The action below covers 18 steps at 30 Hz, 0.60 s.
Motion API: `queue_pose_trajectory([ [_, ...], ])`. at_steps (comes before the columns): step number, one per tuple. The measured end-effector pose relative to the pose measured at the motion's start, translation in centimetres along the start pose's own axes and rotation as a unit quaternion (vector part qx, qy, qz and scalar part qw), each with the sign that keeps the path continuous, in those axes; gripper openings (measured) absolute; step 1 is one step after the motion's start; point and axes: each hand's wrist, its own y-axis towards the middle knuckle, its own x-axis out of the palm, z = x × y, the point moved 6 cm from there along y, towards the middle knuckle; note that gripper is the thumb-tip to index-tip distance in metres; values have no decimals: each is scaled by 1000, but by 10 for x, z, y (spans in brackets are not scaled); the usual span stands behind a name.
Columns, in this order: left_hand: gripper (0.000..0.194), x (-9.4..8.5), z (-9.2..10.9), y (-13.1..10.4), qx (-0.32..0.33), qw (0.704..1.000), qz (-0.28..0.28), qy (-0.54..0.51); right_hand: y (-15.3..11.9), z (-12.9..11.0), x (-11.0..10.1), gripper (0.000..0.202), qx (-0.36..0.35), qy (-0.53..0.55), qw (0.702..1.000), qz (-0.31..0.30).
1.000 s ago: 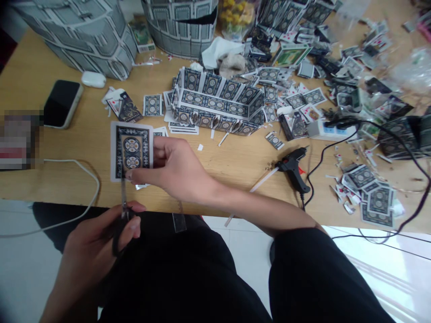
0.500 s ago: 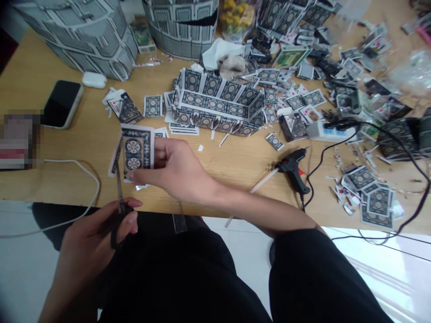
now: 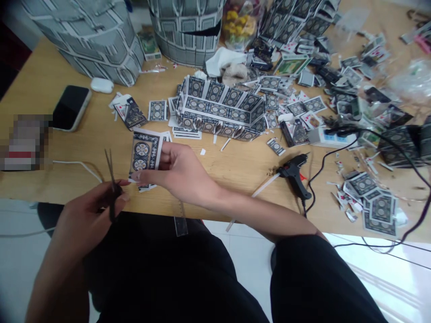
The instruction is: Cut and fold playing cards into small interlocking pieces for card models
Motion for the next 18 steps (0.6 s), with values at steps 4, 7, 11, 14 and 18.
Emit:
queue_pose_trajectory([
  [4, 32, 0, 19, -21, 61, 997, -13, -34, -1, 0, 1, 35, 1, 3, 1000, 1],
  [7, 28, 3, 31, -34, 98, 993, -34, -56, -2, -1, 1, 34, 0, 5, 1000, 2],
  [11, 26, 6, 38, -37, 103, 992, -51, -58, -2, 0, 3, 35, 1, 10, 1000, -7],
  [14, 25, 8, 38, -35, 84, 991, -63, -81, -2, 1, 3, 37, 2, 20, 1000, -12],
  [18, 26, 10, 36, -36, 90, 986, -75, -118, -2, 2, 4, 36, 1, 16, 1000, -18],
])
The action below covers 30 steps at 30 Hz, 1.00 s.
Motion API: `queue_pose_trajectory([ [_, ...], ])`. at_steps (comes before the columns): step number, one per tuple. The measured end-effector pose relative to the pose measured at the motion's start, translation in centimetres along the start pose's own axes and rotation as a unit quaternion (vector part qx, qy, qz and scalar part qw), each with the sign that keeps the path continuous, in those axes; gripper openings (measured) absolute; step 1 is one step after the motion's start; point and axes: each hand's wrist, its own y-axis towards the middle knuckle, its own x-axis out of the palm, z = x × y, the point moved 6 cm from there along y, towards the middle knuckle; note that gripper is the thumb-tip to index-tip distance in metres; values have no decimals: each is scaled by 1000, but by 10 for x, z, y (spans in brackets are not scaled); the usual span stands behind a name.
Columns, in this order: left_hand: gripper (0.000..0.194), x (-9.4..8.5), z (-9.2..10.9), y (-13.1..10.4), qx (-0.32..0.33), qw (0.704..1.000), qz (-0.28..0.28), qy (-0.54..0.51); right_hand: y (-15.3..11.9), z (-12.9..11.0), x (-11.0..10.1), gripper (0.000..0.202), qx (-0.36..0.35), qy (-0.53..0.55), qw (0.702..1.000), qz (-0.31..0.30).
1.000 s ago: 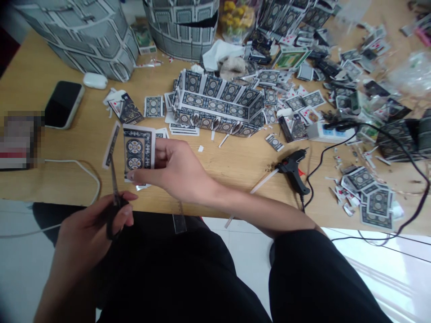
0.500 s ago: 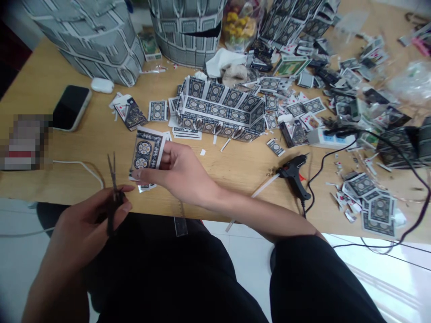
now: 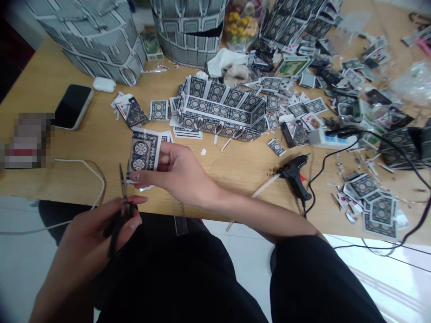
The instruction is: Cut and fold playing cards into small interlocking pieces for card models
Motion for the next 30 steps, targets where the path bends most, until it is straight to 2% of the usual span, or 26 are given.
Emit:
queue_pose_trajectory([
  [8, 32, 1, -6, -1, -22, 999, -27, -26, 0, -1, 1, 35, -6, -19, 1000, -9],
  [22, 27, -2, -4, -1, -4, 1000, -6, 9, 1, 4, 0, 34, -2, -21, 1000, -10],
  [30, 29, -2, -7, -1, -20, 1000, -3, 21, -1, 4, 0, 34, 4, -30, 1000, 0],
])
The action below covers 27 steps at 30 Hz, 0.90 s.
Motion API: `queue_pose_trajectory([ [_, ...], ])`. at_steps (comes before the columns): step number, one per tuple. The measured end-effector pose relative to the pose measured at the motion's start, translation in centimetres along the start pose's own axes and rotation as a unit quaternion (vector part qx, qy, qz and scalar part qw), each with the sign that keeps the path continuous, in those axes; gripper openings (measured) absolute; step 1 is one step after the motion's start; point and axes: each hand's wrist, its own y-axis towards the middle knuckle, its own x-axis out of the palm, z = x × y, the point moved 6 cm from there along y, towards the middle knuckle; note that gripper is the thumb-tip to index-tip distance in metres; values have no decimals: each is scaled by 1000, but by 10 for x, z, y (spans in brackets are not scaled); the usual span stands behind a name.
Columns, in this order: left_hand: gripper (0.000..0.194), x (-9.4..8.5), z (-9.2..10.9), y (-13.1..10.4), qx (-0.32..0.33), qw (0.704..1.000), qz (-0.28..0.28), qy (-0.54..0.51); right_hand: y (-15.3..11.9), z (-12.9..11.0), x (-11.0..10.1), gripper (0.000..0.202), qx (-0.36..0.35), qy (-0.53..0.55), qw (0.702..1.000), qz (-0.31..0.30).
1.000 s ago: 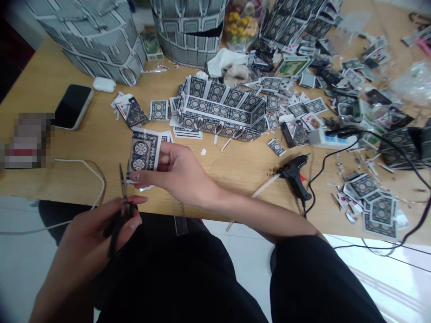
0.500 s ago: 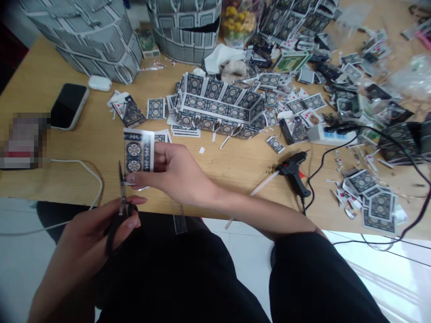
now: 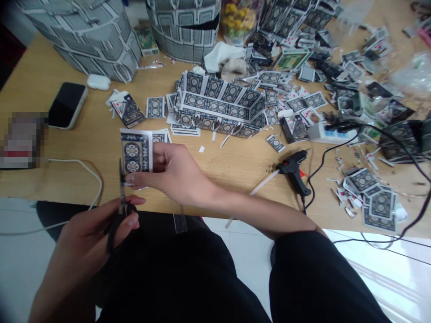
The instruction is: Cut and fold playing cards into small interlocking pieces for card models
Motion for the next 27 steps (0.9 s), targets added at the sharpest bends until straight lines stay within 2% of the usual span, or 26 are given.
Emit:
queue_pose_trajectory([
  [5, 30, 0, 0, 0, -10, 1000, 5, 0, 0, -1, 0, 24, -7, -6, 1000, 1],
  [12, 32, -1, 6, 1, -32, 999, 13, -20, 0, 0, -1, 32, -9, -10, 1000, 11],
  [17, 32, 1, 7, 3, 8, 1000, -8, -7, 0, 1, 0, 32, -3, -7, 1000, 8],
  [21, 31, 0, 5, 2, -4, 1000, -2, -5, 0, 1, 0, 33, -5, 2, 1000, 5],
  [27, 35, 2, 6, 4, 11, 1000, -27, -10, 0, 0, 2, 38, 1, 2, 1000, 4],
])
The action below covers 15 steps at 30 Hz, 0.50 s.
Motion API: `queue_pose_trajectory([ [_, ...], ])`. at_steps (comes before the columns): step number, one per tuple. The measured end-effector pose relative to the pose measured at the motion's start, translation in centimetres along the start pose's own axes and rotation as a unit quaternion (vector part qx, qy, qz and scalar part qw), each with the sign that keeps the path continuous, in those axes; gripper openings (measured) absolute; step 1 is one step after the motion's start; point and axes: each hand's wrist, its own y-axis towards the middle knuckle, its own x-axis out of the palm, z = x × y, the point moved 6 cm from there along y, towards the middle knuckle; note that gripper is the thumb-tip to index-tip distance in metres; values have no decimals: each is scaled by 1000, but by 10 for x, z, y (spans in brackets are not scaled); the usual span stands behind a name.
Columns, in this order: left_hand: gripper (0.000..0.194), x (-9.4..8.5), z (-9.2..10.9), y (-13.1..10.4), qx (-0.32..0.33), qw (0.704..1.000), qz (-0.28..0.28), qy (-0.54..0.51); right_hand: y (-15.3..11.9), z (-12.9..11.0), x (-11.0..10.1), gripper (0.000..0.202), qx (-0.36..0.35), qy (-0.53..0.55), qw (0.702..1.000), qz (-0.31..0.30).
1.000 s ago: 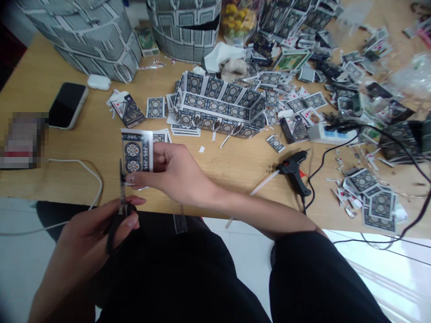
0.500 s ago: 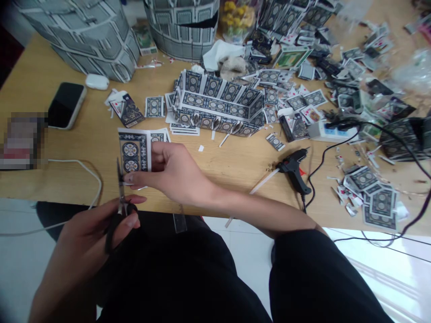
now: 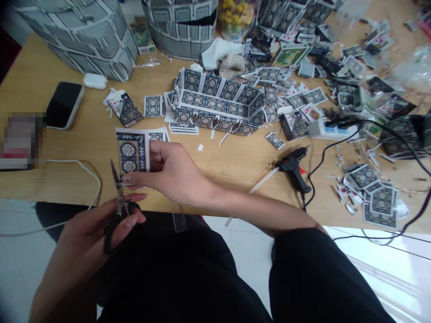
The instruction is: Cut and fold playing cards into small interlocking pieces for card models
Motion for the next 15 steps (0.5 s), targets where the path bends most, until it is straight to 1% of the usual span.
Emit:
queue_pose_trajectory([
  [5, 29, 0, 3, 0, 22, 1000, -11, 1, 1, 0, -1, 36, -10, -5, 1000, 7],
  [9, 26, -1, 3, -1, 21, 1000, -6, 7, 1, 2, -2, 32, -16, -7, 1000, 5],
  [12, 27, 0, 2, 0, 22, 1000, -6, 9, 1, 2, -2, 31, -15, -6, 1000, 8],
  [15, 30, 0, 3, 1, 29, 999, -7, 11, 0, 1, -1, 35, -9, -6, 1000, 9],
])
